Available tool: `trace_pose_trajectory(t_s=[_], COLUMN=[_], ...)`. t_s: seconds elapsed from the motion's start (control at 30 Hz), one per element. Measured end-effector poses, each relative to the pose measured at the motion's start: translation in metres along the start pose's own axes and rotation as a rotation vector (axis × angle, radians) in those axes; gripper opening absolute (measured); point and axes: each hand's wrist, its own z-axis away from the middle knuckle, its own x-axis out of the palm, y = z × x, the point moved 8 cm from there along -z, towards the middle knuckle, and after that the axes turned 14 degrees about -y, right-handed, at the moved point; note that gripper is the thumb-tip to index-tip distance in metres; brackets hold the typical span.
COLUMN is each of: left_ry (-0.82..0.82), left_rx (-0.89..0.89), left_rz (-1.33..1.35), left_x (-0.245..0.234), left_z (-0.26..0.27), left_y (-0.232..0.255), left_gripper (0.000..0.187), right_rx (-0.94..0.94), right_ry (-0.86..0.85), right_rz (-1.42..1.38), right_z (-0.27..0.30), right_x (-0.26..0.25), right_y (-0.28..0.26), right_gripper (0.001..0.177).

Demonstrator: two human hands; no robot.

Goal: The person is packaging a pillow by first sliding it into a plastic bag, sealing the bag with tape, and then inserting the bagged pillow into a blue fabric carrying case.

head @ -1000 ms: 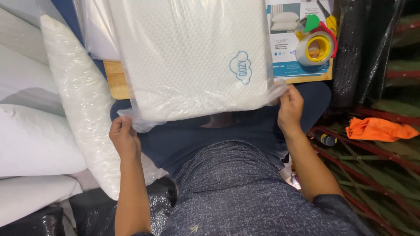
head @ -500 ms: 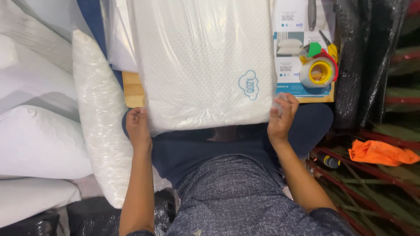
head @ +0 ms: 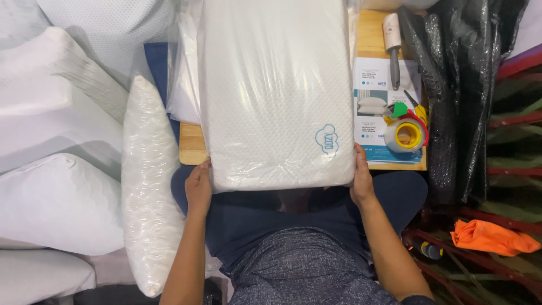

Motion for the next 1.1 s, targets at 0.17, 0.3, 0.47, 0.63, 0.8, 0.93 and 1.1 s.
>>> trace_pose_trajectory(t_s=[0.17, 0.3, 0.47, 0.63, 0.8, 0.93, 1.1], left_ry=[-0.281, -0.411, -0.246, -0.176, -0.126, -0.042, -0.211], left_rx=[0.087, 0.063, 0.212, 0.473, 0.658, 0.665, 0.613], left_rz=[-0.080, -0.138, 0.114, 0.473, 0.238, 0.416, 0.937], left_x=[0.010, 0.020, 0.012, -0.018, -0.053, -0.079, -0.071], left_z=[0.011, 0.019, 0.014, 0.000, 0.004, -0.021, 0.003], left_y=[0.001, 0.009, -0.004, 0.000, 0.085, 0.088, 0.155], left_gripper=[0.087, 0.118, 0.122, 0.122, 0.146, 0.132, 0.100], right_rx=[-0.038, -0.084, -0.164, -0.279, -0.310, -0.395, -0.619], right_ry=[-0.042, -0.143, -0.212, -0.178, -0.403, -0.281, 0.141], right_rz=[-0.009, -0.088, -0.044, 0.167, -0.111, 0.021, 0.413], right_z=[-0.005, -0.008, -0.006, -0.011, -0.038, -0.052, -0.076], right_x=[-0.008, -0.002, 0.020, 0.032, 0.037, 0.018, 0.041], right_y=[0.005, -0.008, -0.055, -0.120, -0.139, -0.105, -0.074], right_gripper=[0.054, 0.075, 0.074, 0.061, 0.073, 0.063, 0.035])
